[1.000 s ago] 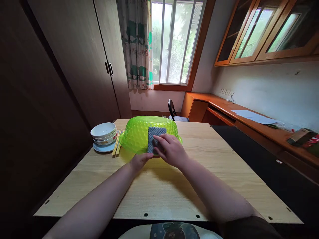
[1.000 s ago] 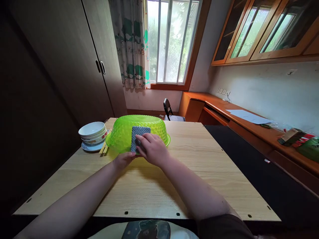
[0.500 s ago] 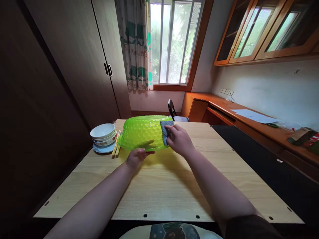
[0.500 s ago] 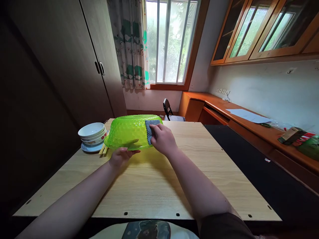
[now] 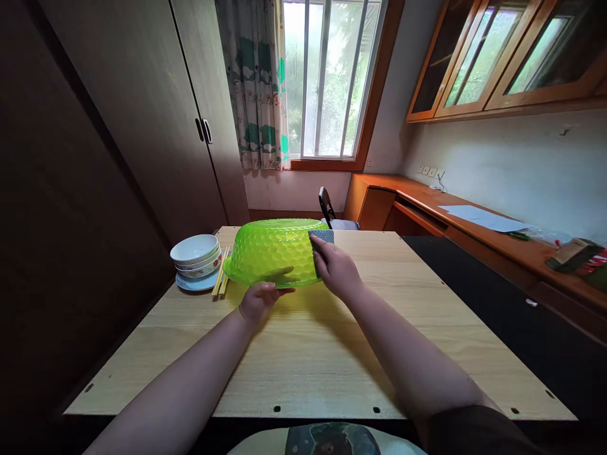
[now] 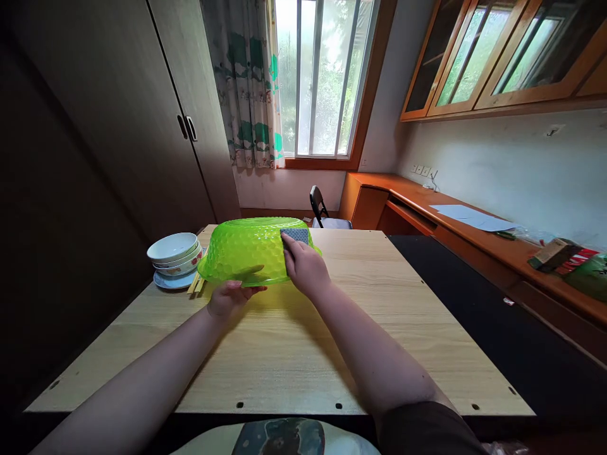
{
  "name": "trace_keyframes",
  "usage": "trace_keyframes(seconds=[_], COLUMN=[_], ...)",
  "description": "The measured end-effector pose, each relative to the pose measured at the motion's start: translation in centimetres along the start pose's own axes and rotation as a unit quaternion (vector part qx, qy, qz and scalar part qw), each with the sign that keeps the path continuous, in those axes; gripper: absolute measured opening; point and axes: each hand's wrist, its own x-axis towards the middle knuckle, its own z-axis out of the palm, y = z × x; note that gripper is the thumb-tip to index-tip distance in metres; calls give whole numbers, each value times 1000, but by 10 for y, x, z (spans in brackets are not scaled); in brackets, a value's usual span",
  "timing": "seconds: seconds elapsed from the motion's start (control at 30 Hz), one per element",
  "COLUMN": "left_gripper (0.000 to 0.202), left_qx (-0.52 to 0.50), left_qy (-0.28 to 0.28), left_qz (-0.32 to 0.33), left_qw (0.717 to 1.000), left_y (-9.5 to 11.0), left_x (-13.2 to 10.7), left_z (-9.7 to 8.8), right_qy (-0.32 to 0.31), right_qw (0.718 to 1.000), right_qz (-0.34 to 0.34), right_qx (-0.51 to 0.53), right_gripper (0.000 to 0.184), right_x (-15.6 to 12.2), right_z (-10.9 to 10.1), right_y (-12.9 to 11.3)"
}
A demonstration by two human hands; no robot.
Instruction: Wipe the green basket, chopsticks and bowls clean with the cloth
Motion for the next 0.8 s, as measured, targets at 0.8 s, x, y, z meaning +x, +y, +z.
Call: trace_keyframes(seconds=[0.8], left_gripper=[49], left_qx=[0], left_qy=[-3], left_qz=[9], left_qw=[1000], left_y=[4], left_x=[3], left_z=[-3], right_qy=[56], right_qw=[997], right_qz=[37], right_qx=[28], right_gripper=[42], right_x=[5], right_z=[2], right_y=[19])
